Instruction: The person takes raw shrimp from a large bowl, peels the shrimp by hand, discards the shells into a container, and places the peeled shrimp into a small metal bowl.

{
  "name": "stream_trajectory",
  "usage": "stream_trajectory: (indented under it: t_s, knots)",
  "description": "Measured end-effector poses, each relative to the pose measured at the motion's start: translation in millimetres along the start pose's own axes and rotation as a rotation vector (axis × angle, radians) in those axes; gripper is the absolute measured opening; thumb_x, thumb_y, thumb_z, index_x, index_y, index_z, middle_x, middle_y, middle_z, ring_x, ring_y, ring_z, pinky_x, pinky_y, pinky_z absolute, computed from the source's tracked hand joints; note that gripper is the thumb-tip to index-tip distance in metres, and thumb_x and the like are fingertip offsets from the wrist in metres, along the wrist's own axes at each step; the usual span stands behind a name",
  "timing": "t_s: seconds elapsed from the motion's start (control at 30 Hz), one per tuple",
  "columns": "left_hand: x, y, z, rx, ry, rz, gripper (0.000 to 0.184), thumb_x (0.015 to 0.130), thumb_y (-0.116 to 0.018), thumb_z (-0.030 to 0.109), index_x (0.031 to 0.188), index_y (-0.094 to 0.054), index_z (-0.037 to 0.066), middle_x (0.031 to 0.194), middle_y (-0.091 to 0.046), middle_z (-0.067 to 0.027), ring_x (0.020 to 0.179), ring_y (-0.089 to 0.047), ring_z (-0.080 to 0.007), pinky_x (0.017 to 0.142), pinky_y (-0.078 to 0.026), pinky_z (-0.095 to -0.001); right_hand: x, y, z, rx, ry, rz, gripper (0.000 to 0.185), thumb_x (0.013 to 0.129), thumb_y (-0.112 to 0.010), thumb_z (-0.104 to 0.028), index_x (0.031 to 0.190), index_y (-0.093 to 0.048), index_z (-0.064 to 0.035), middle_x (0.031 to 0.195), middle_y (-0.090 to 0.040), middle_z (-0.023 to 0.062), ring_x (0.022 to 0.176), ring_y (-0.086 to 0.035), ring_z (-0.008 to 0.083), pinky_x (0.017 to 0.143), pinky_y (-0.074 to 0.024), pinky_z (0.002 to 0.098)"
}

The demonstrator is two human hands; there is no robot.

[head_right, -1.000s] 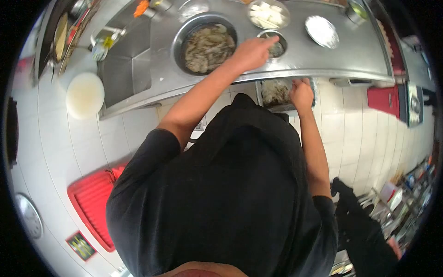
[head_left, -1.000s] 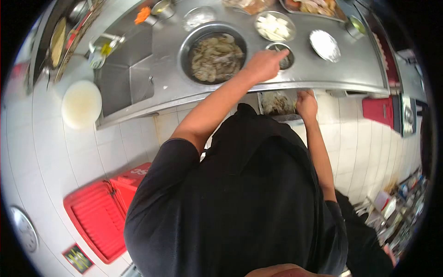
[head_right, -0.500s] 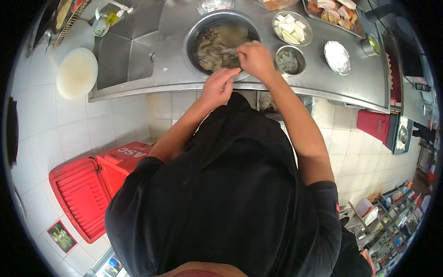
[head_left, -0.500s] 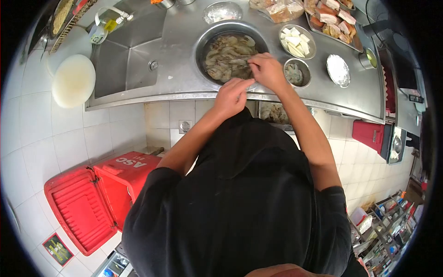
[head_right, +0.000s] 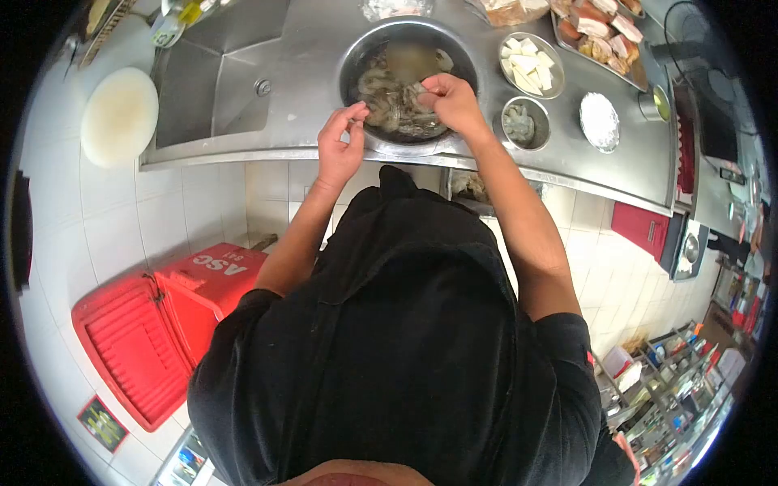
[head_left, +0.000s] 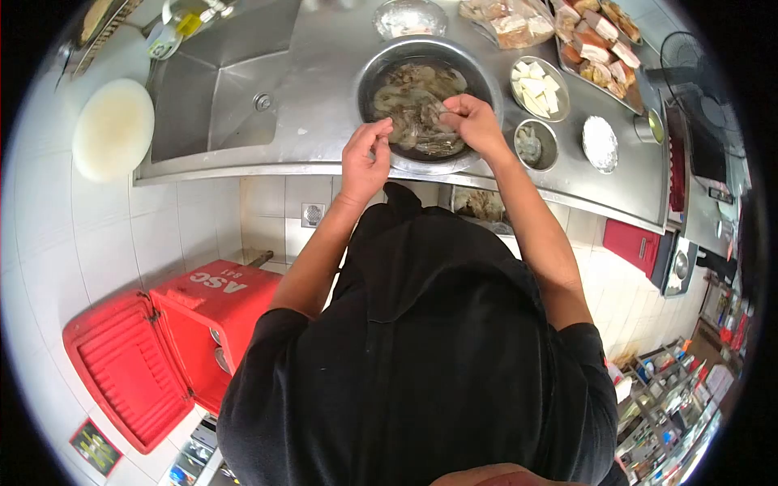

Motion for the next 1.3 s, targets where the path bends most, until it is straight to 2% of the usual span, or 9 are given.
stream_trajectory:
  t_s: [0.17, 0.33, 0.47, 0.6, 0.7, 0.83, 0.97, 1.13, 1.3]
  knots:
    - [29, -38, 27, -0.069, -0.137, -0.101, 0.033, 0.086, -0.059, -0.009, 0.116, -0.066, 0.001, 0.104, -0.067, -0.0130, 0.090, -0.066, -0.0197, 0.074, -0.054, -0.0278, -26, 27, -14, 0.419, -0.149, 0.057, 0.026, 0.088, -0.073, -0.011, 0.113, -0.065, -0.0047, 0.098, -0.071, 0.0001, 0.086, -0.063, 0.0090, 0.070, -0.0474, 0.0257]
    - [47, -74, 53, -0.094, -0.185, -0.185, 0.033, 0.083, -0.064, -0.006, 0.115, -0.067, 0.002, 0.106, -0.066, -0.0129, 0.093, -0.066, -0.0237, 0.077, -0.055, -0.0312, -49, 42, -35, 0.522, -0.112, 0.003, 0.037, 0.091, -0.060, 0.000, 0.128, -0.055, -0.0009, 0.101, -0.065, 0.0054, 0.090, -0.064, 0.0144, 0.078, -0.0566, 0.0317]
    - [40, -100, 86, 0.013, -0.360, -0.256, 0.034, 0.078, -0.071, 0.001, 0.111, -0.067, 0.002, 0.107, -0.065, -0.0141, 0.098, -0.063, -0.0329, 0.086, -0.052, -0.0389, -76, 51, -51, 0.695, -0.102, 0.111, 0.035, 0.093, -0.055, 0.005, 0.127, -0.053, 0.0036, 0.104, -0.062, 0.0085, 0.095, -0.067, 0.0210, 0.084, -0.0617, 0.0340]
    - [23, -124, 118, 0.066, -0.514, -0.340, 0.035, 0.075, -0.072, 0.001, 0.109, -0.068, 0.003, 0.109, -0.065, -0.0122, 0.101, -0.062, -0.0326, 0.086, -0.052, -0.0392, -99, 56, -39, 0.805, -0.131, 0.076, 0.032, 0.092, -0.054, 0.006, 0.125, -0.056, 0.0055, 0.102, -0.063, 0.0097, 0.093, -0.069, 0.0210, 0.084, -0.0605, 0.0327]
    - [14, -140, 105, 0.034, -0.387, -0.392, 0.030, 0.078, -0.072, 0.000, 0.108, -0.068, 0.003, 0.107, -0.065, -0.0117, 0.094, -0.064, -0.0277, 0.082, -0.053, -0.0352, -120, 67, -44, 0.578, -0.052, 0.122, 0.034, 0.092, -0.054, 0.006, 0.126, -0.058, 0.0066, 0.098, -0.065, 0.0092, 0.090, -0.070, 0.0202, 0.085, -0.0597, 0.0315]
    - [5, -160, 85, -0.196, -0.118, -0.428, 0.021, 0.087, -0.067, 0.001, 0.107, -0.069, 0.001, 0.099, -0.066, -0.0079, 0.082, -0.064, -0.0159, 0.075, -0.052, -0.0280, -128, 83, -22, 0.210, 0.023, 0.154, 0.034, 0.087, -0.063, 0.004, 0.121, -0.064, 0.0076, 0.092, -0.067, 0.0048, 0.074, -0.063, 0.0120, 0.068, -0.0530, 0.0261]
    - [-6, -186, 63, -0.381, 0.083, -0.476, 0.016, 0.094, -0.063, 0.003, 0.108, -0.068, -0.001, 0.095, -0.067, -0.0028, 0.081, -0.060, -0.0073, 0.073, -0.050, -0.0232, -149, 108, -40, -0.168, 0.375, 0.348, 0.027, 0.083, -0.076, -0.010, 0.109, -0.074, -0.0025, 0.079, -0.063, 0.0009, 0.072, -0.058, 0.0091, 0.067, -0.0487, 0.0273]
    - [-24, -213, 70, -0.303, 0.164, -0.592, 0.015, 0.096, -0.063, 0.003, 0.110, -0.068, -0.002, 0.094, -0.069, -0.0009, 0.083, -0.061, -0.0058, 0.075, -0.050, -0.0222, -160, 114, -2, 0.260, 0.153, 0.165, 0.017, 0.088, -0.074, -0.014, 0.101, -0.072, -0.0039, 0.076, -0.061, -0.0041, 0.070, -0.051, 0.0044, 0.062, -0.0428, 0.0250]
    - [-45, -239, 70, -0.259, 0.212, -0.594, 0.016, 0.092, -0.068, 0.008, 0.104, -0.071, -0.001, 0.080, -0.066, 0.0013, 0.071, -0.055, -0.0045, 0.064, -0.046, -0.0230, -192, 133, 25, 0.178, 0.080, 0.219, 0.014, 0.091, -0.069, -0.013, 0.099, -0.071, -0.0017, 0.076, -0.064, -0.0002, 0.070, -0.054, 0.0075, 0.062, -0.0440, 0.0277]
Point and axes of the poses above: each hand's wrist, its own x-axis towards the middle knuckle, its own y-axis out of the back of the hand, z = x × y, the point moved 10 cm from there along x, towards the middle knuckle
